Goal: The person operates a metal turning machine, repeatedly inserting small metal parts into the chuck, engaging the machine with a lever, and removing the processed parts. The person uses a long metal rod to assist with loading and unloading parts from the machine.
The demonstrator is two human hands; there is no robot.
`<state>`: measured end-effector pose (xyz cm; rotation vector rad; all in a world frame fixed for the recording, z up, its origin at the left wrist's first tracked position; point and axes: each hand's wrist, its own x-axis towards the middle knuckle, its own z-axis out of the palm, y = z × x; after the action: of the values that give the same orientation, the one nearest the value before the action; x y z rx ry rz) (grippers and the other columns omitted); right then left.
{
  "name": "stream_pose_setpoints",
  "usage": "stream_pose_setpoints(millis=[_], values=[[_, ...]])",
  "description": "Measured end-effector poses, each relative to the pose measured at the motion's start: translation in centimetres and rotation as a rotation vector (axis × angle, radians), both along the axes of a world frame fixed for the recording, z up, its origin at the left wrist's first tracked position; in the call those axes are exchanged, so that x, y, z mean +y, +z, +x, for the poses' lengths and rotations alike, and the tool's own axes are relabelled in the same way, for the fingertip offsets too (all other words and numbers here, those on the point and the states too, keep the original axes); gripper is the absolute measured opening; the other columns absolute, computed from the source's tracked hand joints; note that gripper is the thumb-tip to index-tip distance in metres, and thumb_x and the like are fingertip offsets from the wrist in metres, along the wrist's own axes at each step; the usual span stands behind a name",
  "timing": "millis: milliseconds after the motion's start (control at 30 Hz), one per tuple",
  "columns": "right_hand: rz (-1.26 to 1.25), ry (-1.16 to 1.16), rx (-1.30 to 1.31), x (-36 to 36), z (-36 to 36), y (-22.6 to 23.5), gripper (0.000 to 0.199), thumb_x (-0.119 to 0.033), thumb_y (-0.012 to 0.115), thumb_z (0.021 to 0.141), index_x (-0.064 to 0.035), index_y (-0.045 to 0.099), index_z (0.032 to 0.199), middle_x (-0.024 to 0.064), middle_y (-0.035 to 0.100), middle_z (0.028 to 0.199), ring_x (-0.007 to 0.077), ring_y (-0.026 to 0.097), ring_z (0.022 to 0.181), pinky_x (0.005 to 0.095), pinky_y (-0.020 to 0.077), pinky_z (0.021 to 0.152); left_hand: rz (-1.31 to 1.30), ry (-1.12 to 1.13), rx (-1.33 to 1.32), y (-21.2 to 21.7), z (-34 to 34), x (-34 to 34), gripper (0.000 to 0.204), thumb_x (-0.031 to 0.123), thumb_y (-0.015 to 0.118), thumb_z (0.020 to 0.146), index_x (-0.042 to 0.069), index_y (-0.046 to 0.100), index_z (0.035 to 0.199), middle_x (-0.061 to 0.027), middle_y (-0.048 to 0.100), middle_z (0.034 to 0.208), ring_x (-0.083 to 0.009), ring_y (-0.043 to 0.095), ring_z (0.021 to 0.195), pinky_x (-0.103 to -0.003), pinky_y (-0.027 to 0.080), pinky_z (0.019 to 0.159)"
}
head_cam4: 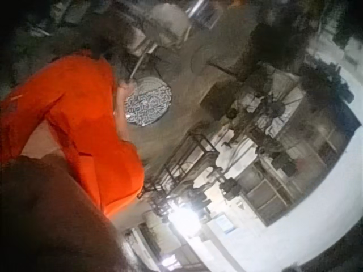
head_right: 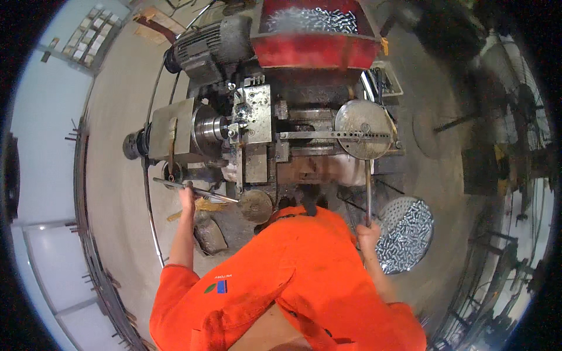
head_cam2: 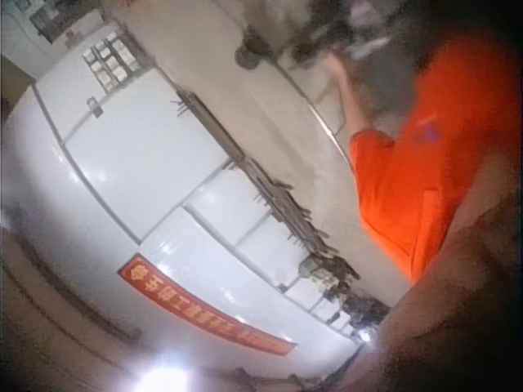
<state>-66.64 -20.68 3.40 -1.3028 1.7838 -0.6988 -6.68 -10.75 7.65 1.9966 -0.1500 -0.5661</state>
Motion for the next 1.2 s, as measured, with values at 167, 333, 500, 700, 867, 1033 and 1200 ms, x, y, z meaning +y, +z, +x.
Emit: stream_pose_setpoints(millis=[167, 333, 500, 700, 867, 1033, 1200], values=[[-0.010, 0.231, 0.424, -5.6, -5.5, 3.6, 0.025, -0.022, 0.060, 0.066, -0.0009, 0.058, 0.080, 0.0164, 0.054, 0.058, 0.0328, 0.052, 0.054, 0.0419, 0.0428, 0.054, 0.047, 0.049, -0.008, 0.0, 0.5, 1.3, 0.042, 0.027, 0.056, 0.079, -0.012, 0.049, 0.065, -0.0183, 0.054, 0.057, -0.0305, 0.059, 0.045, -0.038, 0.047, 0.038], [-0.330, 0.452, 1.164, -18.0, -14.8, 2.1, 0.026, -0.026, 0.061, 0.068, -0.0064, 0.063, 0.084, 0.0136, 0.063, 0.081, 0.0337, 0.061, 0.071, 0.0444, 0.0497, 0.062, 0.270, 0.003, 0.040, -0.9, 0.9, 0.3, 0.045, 0.030, 0.054, 0.082, -0.013, 0.055, 0.072, -0.0186, 0.057, 0.059, -0.0279, 0.059, 0.044, -0.036, 0.049, 0.039], [-0.119, 0.164, 1.290, -25.7, -11.0, 2.8, 0.065, -0.029, 0.063, 0.066, -0.0058, 0.046, 0.124, 0.0134, 0.055, 0.112, 0.0308, 0.051, 0.107, 0.0446, 0.0396, 0.090, 0.058, -0.188, 0.228, 0.6, 1.0, 2.6, 0.051, 0.042, 0.053, 0.086, -0.008, 0.056, 0.082, -0.0139, 0.060, 0.066, -0.0222, 0.059, 0.048, -0.031, 0.049, 0.046], [-0.596, 0.175, 0.914, -17.8, -3.7, 2.3, 0.080, -0.020, 0.065, 0.055, -0.0025, 0.039, 0.130, 0.0199, 0.046, 0.126, 0.0354, 0.043, 0.116, 0.0425, 0.0328, 0.098, 0.074, -0.130, 0.147, -2.2, 2.8, 8.8, 0.053, 0.045, 0.056, 0.084, -0.003, 0.052, 0.107, -0.0138, 0.063, 0.078, -0.0216, 0.062, 0.063, -0.033, 0.049, 0.056], [-0.045, 0.339, 0.605, -5.5, -2.1, -2.3, 0.052, -0.014, 0.062, 0.057, -0.0043, 0.061, 0.107, 0.0222, 0.062, 0.098, 0.0391, 0.058, 0.093, 0.0396, 0.0458, 0.084, 0.666, -0.671, -0.525, -9.0, 5.5, 9.7, 0.052, 0.039, 0.061, 0.080, 0.005, 0.051, 0.118, -0.0147, 0.065, 0.094, -0.0297, 0.063, 0.080, -0.040, 0.049, 0.067], [0.215, 0.449, 0.680, -0.1, -2.1, -2.3, 0.033, -0.021, 0.061, 0.063, -0.0099, 0.068, 0.092, 0.0205, 0.063, 0.094, 0.0333, 0.061, 0.087, 0.0385, 0.0494, 0.076, 0.909, -1.010, -0.606, -10.4, 4.8, 5.7, 0.043, 0.049, 0.052, 0.080, 0.016, 0.061, 0.107, -0.0137, 0.064, 0.096, -0.0315, 0.061, 0.090, -0.045, 0.049, 0.075], [-0.106, 0.495, 0.682, 3.6, -6.0, -5.0, 0.012, -0.014, 0.060, 0.058, -0.0081, 0.067, 0.066, 0.0124, 0.065, 0.074, 0.0248, 0.064, 0.068, 0.0357, 0.0498, 0.062, 0.875, -0.535, -0.493, -16.1, 1.4, 2.6, 0.046, 0.048, 0.050, 0.081, 0.008, 0.061, 0.102, -0.0144, 0.064, 0.093, -0.0310, 0.062, 0.087, -0.044, 0.048, 0.074]])
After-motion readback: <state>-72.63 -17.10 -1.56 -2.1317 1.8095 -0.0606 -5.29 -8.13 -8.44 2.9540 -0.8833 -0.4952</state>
